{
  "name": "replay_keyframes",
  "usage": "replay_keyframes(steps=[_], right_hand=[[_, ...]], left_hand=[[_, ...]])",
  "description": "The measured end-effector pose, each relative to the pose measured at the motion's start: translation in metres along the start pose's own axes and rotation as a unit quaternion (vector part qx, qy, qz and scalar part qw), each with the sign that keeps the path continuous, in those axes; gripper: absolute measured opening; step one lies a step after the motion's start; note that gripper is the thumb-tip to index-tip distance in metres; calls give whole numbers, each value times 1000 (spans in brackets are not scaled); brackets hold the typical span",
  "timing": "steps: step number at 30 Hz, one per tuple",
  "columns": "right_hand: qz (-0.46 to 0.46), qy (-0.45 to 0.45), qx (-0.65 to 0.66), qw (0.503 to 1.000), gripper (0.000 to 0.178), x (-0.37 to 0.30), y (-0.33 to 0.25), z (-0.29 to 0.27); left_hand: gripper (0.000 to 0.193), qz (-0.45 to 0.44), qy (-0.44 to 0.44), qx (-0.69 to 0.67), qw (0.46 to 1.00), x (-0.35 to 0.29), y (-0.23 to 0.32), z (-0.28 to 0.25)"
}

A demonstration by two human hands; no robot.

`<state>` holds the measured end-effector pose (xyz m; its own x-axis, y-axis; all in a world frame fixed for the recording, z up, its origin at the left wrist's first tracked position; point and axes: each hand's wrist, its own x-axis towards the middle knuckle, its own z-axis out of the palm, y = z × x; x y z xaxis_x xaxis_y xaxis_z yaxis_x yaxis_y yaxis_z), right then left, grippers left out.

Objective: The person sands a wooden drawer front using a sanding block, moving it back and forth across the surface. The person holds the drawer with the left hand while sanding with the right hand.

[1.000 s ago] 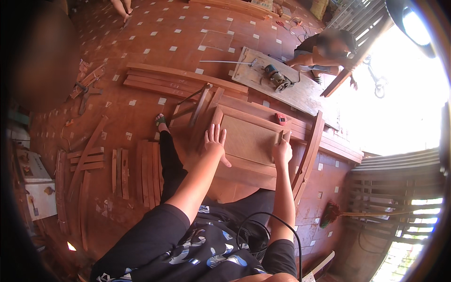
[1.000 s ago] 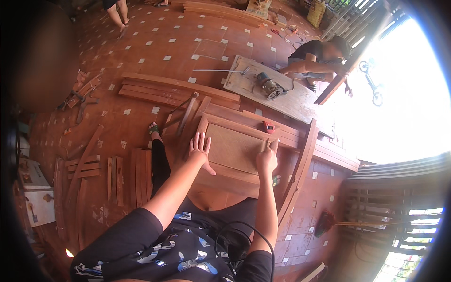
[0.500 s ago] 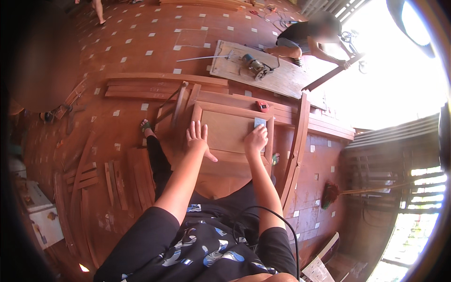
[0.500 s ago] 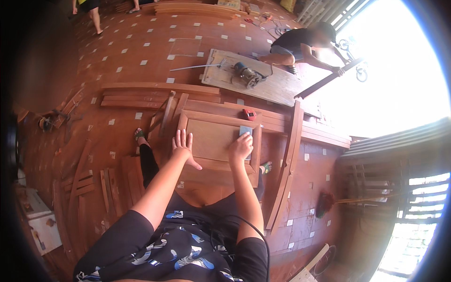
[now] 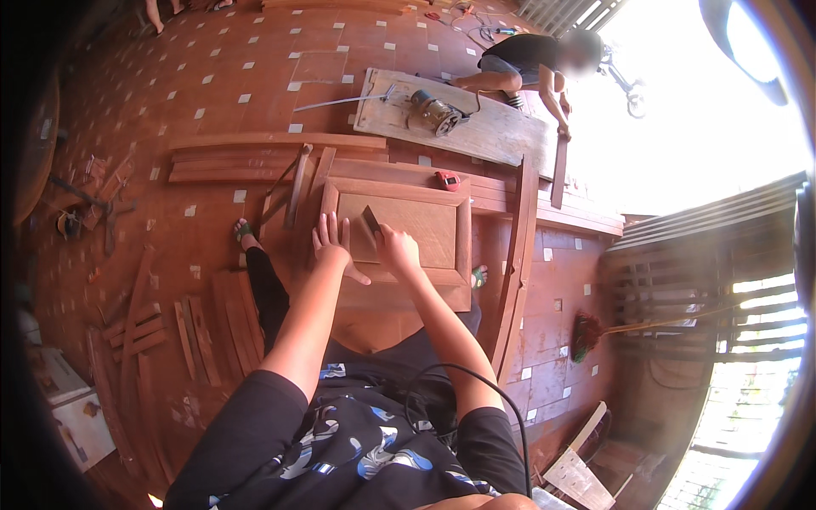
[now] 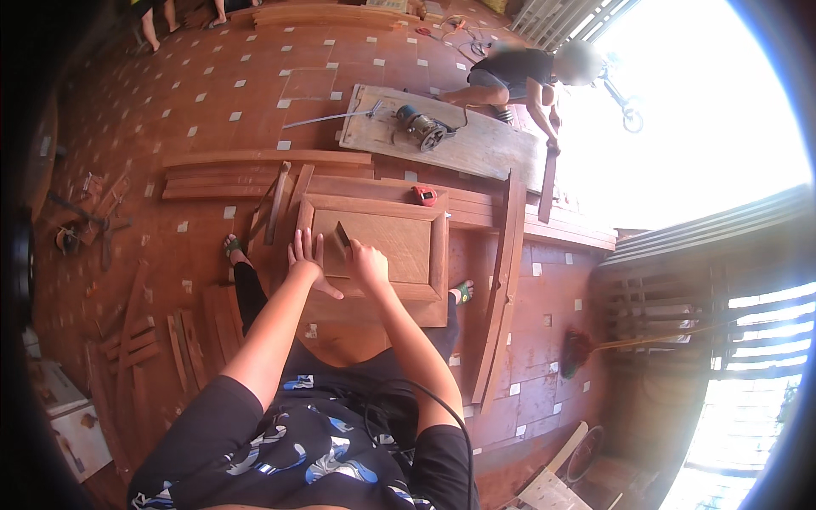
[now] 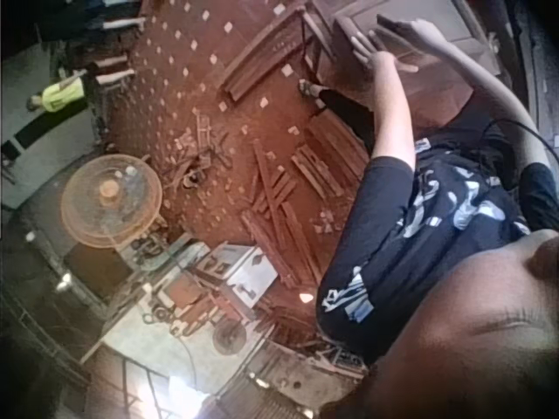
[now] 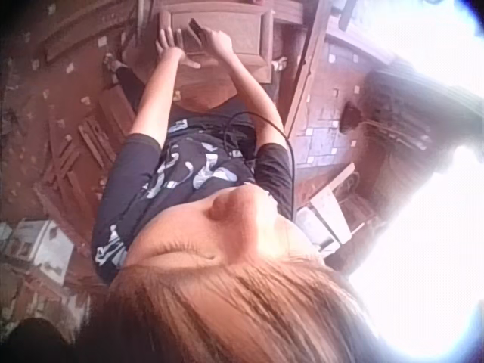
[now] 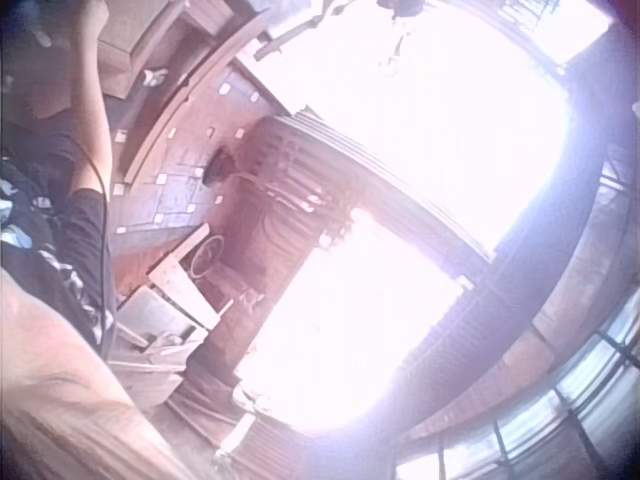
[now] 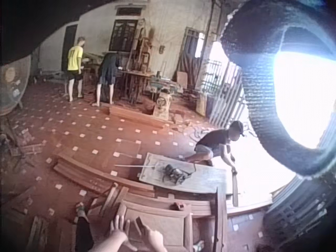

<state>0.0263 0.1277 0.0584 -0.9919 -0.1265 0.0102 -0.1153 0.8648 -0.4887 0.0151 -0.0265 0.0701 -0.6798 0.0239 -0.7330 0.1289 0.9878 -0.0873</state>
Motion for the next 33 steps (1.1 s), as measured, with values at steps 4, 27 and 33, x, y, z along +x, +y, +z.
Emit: replay_keyframes(steps=[4, 27, 33], right_hand=[[23, 86, 52, 995, 24, 12, 30, -27], [183, 17, -265, 947, 33, 40, 102, -37], [92, 49, -453, 886, 46, 20, 54, 30]], left_hand=[[159, 16, 20, -12, 1000, -9, 3, -6], [163, 17, 34, -21, 999, -2, -1, 4], [162, 14, 40, -11, 999, -3, 1, 1]])
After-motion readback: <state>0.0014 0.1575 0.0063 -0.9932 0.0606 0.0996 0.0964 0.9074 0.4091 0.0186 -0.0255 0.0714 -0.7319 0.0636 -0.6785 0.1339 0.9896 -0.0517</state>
